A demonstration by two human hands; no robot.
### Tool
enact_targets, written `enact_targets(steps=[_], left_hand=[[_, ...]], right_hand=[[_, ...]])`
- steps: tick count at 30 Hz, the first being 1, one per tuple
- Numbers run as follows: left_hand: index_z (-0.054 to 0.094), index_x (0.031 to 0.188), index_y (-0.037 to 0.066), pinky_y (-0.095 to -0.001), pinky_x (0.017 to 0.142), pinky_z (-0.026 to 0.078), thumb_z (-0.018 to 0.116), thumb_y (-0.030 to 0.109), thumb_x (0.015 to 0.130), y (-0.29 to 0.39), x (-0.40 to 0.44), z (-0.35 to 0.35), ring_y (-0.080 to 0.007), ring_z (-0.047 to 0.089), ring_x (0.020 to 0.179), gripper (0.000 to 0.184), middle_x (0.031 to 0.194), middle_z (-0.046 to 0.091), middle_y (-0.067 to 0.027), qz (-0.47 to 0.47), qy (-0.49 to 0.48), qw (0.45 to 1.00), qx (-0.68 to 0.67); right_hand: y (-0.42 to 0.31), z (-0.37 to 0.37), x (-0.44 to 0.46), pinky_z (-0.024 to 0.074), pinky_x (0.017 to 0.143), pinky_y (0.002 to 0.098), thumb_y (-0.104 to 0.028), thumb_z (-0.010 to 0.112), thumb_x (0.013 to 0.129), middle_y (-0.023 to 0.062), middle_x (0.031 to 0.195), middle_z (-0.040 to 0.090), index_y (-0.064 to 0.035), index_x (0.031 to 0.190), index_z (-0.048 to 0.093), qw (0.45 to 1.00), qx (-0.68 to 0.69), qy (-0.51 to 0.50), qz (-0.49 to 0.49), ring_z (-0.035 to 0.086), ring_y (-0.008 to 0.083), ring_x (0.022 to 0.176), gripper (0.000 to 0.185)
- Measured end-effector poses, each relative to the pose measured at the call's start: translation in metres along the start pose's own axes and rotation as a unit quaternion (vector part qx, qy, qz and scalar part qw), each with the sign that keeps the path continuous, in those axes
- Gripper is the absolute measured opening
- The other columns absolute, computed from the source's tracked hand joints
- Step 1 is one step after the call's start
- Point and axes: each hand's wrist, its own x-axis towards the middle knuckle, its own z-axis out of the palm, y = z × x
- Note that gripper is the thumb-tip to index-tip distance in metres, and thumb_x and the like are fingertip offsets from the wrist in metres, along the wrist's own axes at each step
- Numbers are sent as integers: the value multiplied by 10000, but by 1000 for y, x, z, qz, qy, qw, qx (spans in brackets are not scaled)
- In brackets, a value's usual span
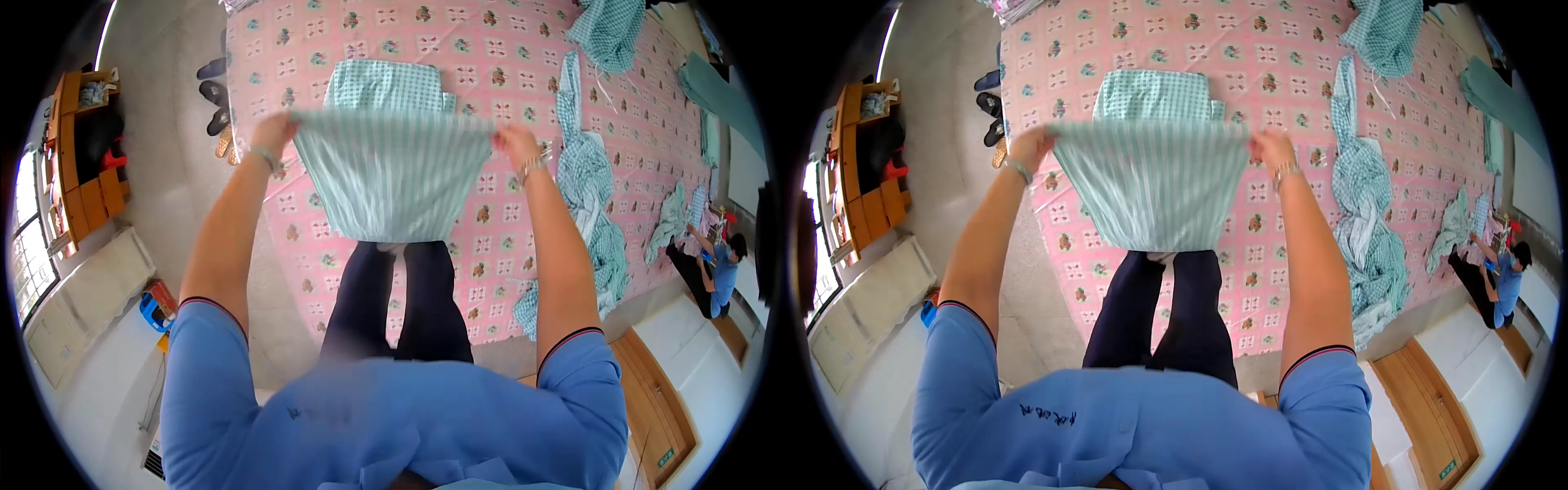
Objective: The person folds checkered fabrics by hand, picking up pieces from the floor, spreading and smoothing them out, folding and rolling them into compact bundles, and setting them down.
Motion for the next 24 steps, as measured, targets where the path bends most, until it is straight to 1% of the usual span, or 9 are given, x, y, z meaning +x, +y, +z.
enact_targets(steps=[1,4,6,7,11,15,18,21,24], left_hand=[[447,1077,-25,-314,828,390,503,175,814,5,29,13,-205,494,939,335,1032,522,-100,51,18,999,2],[328,1219,-1,-331,913,302,519,249,810,-1,87,49,-211,412,1090,516,1166,445,-106,116,112,986,52],[332,1225,14,-330,906,304,528,279,803,-57,132,25,-207,392,1109,536,1187,426,-109,125,104,978,133],[336,1230,29,-329,899,305,537,310,796,-91,150,8,-204,372,1129,555,1209,407,-111,142,94,963,209],[336,1235,42,-342,881,313,554,383,771,-207,167,-45,-218,362,1133,616,1233,384,-114,2,68,947,313],[356,1230,52,-372,863,328,552,494,727,-282,196,-76,-212,343,1148,698,1230,391,-123,-173,54,925,334],[411,1168,-17,-342,831,357,491,522,741,-343,232,-94,-251,496,950,692,1089,496,-186,-71,47,907,412],[388,1146,-95,-333,908,323,548,584,665,-368,272,-89,-286,432,1086,847,1156,446,-220,-43,107,906,408],[422,1143,-40,-353,868,364,604,568,625,-378,297,-76,-287,462,1042,820,1124,479,-191,-42,186,884,427]], right_hand=[[-11,14,36,443,638,248,-174,547,785,53,791,569,-17,859,567,998,55,23,-19,551,131,712,175],[-1,34,108,452,651,299,-147,504,780,82,828,581,-27,899,559,978,-110,178,-26,571,197,735,178],[60,19,153,448,683,365,-139,468,753,130,875,580,-28,947,547,804,-501,225,-228,567,280,774,238],[71,28,149,423,740,402,-142,441,729,164,927,561,-26,987,536,791,-588,144,-95,537,328,836,298],[199,30,142,386,839,379,-276,470,767,172,1066,523,-33,1073,503,822,-566,27,59,488,308,997,392],[297,13,164,374,867,361,-416,511,744,190,1143,472,3,1144,426,848,-519,2,106,468,298,1042,585],[339,10,188,369,872,351,-490,548,700,198,1151,458,31,1173,370,910,-401,54,95,468,285,1044,726],[345,13,226,369,869,344,-475,577,687,189,1132,467,38,1177,355,952,-288,73,76,477,269,1026,744],[332,45,238,373,860,346,-419,623,674,180,1112,479,59,1154,368,981,-160,54,98,479,259,1017,724]])
